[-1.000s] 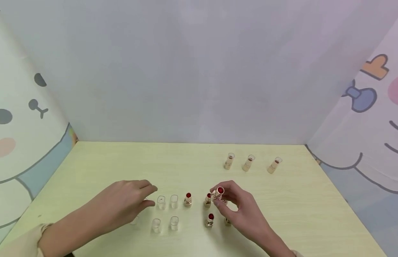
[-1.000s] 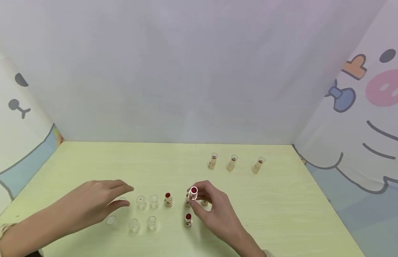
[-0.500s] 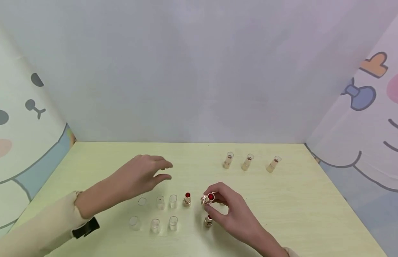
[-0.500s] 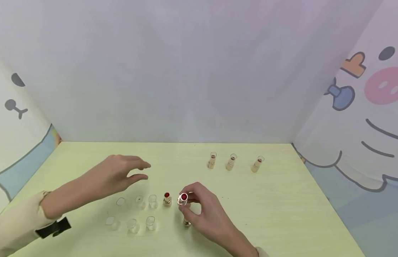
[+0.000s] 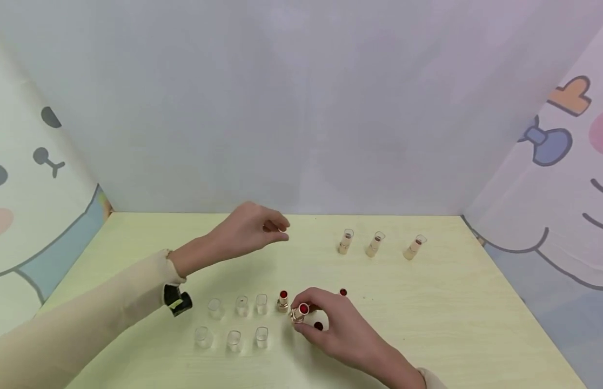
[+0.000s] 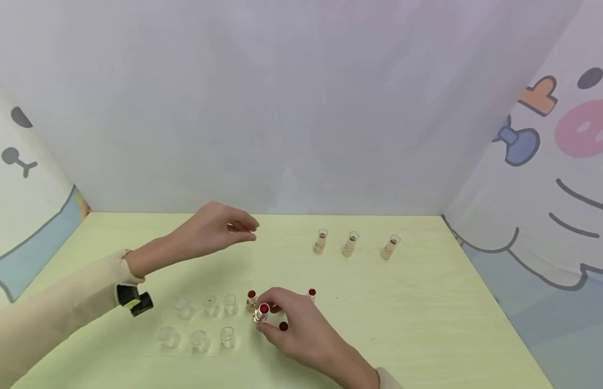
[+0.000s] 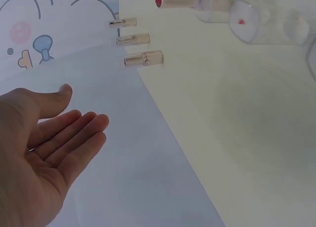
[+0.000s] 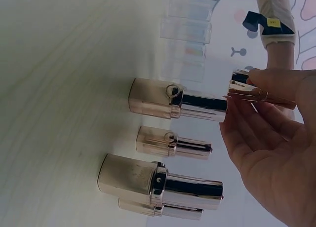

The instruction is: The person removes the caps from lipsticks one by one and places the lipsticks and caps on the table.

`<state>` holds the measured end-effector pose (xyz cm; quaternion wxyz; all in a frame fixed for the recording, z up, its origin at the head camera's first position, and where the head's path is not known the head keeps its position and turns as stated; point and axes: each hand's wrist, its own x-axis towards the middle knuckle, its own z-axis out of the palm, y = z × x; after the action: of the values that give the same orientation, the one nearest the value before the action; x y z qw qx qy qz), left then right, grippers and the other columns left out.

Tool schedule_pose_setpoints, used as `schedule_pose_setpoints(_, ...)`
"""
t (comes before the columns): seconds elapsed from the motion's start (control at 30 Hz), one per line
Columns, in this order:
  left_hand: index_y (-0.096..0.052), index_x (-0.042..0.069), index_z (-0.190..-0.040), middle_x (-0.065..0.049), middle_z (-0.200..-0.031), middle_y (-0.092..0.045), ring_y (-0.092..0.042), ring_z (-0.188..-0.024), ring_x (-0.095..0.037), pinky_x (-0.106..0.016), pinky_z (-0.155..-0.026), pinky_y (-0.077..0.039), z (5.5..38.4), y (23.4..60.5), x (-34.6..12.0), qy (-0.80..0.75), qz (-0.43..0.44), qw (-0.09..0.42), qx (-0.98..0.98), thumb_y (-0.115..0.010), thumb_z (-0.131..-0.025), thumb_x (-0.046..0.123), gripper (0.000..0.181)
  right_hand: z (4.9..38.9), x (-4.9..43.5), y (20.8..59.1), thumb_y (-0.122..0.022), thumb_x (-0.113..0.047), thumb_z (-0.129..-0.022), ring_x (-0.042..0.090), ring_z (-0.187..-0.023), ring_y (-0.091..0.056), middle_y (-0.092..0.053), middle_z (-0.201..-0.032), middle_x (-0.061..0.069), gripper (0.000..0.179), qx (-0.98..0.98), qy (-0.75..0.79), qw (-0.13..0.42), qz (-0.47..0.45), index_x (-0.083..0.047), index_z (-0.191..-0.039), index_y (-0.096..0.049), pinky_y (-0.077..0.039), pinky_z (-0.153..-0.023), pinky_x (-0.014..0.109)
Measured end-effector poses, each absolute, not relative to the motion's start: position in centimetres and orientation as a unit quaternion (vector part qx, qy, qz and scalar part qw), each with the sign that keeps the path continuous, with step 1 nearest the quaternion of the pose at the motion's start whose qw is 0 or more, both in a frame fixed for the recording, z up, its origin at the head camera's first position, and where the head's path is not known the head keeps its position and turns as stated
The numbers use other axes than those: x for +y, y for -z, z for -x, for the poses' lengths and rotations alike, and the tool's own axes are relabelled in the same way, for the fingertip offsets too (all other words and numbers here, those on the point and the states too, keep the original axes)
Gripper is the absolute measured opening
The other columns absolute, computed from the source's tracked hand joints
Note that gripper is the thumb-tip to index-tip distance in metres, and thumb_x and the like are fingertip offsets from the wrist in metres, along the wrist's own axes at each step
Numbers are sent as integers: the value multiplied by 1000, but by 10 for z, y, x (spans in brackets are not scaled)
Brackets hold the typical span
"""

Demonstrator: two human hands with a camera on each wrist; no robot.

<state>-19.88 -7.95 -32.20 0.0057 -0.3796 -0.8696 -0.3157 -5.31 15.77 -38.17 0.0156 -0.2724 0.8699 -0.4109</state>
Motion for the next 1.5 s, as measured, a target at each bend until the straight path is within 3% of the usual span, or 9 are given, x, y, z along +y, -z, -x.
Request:
schedule_pose_setpoints(0.13,-80,12,-111,1,-99,-81,-76,-87,-8,-26,-77,-61,210,322,-60,337,376,-24,-863,-80,-94,20,19,55,155,383,-79,-14,-94,3,-98,-67,-71,-105,-17,22,867,413,57,274,-25,-110,-68,-57,-73,20)
schedule_pose_setpoints(0.27,-79,10,-114,-1,-102,-81,-77,-90,-11,-26,-79,-61,221,324,-40,345,368,-40,-862,-79,-94,22,23,57,151,385,-80,-16,-94,1,-98,-67,-73,-107,-16,21,878,386,79,273,-23,-111,-70,-57,-75,18)
schedule_pose_setpoints(0.6,-72,8,-129,-9,-122,-76,-74,-112,-22,-34,-95,-60,241,340,5,282,383,-47,-878,-78,-96,25,38,64,144,395,-85,-13,-88,-2,-90,-66,-74,-99,-16,22,889,313,53,329,-20,-101,-68,-53,-82,16)
schedule_pose_setpoints(1.0,-66,3,-134,-16,-130,-72,-73,-114,-29,-39,-96,-59,244,361,52,256,407,-78,-873,-78,-96,22,44,65,139,399,-85,-12,-87,-1,-90,-63,-73,-100,-15,24,902,265,74,334,-20,-104,-70,-51,-84,14)
schedule_pose_setpoints(1.27,-69,3,-128,-9,-121,-75,-71,-109,-22,-36,-93,-58,243,370,66,254,417,-72,-870,-73,-99,20,33,66,138,403,-87,-14,-86,-6,-82,-59,-69,-89,-17,20,896,256,76,355,-20,-97,-71,-47,-78,7)
schedule_pose_setpoints(1.5,-72,6,-116,-4,-108,-75,-67,-94,-16,-30,-80,-55,244,376,68,278,410,-68,-866,-70,-100,11,16,66,142,403,-89,-19,-85,-7,-72,-51,-68,-83,-18,20,901,217,42,373,-22,-92,-70,-40,-71,4)
